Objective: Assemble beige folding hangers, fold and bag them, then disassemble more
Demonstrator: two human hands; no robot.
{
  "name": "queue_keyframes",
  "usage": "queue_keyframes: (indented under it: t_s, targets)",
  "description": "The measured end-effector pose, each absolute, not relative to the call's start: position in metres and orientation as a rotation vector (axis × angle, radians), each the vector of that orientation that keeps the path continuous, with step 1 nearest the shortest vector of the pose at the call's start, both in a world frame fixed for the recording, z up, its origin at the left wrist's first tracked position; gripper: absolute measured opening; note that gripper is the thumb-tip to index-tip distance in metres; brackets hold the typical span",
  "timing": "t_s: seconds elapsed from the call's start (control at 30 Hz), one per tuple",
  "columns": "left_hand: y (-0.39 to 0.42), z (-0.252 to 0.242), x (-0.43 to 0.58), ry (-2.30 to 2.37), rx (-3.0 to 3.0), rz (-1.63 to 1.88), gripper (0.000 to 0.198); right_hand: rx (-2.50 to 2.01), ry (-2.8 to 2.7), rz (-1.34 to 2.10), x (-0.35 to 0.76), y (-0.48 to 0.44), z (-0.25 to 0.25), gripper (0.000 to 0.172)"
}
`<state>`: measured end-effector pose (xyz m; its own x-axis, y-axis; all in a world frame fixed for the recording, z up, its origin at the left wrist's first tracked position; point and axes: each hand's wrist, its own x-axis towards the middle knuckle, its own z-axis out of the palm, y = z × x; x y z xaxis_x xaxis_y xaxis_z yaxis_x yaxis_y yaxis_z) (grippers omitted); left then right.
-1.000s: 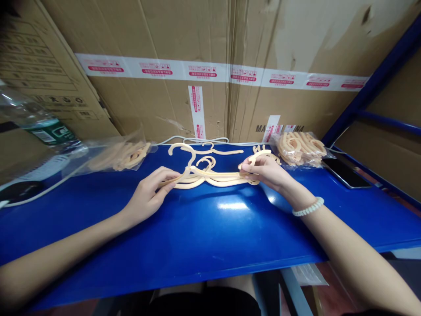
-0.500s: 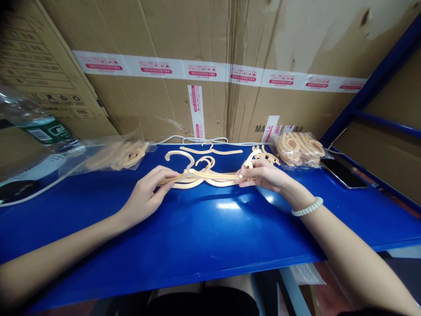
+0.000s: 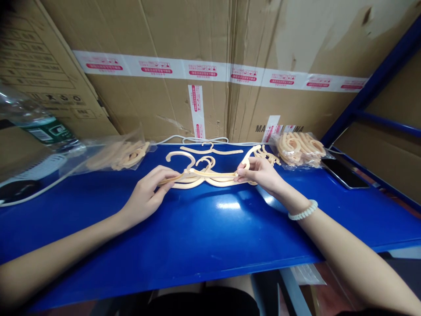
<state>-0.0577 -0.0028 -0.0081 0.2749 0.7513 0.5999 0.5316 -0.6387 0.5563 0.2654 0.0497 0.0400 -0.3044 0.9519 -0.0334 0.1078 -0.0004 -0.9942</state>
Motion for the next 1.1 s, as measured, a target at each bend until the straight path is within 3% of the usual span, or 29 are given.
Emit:
queue_keyframes:
  t_s: [0.57,1.1]
  targets:
    - [-0.003,-0.008,-0.057,1.208,2.282,1.277,0.022,-1.119,-1.574,1.193,0.254,0.04,0.037,0.038]
    - [-0.002,-0.008,-0.057,1.23,2.303,1.316,0.017,-1.109,-1.392,1.527,0.272,0.046,0.056,0.035]
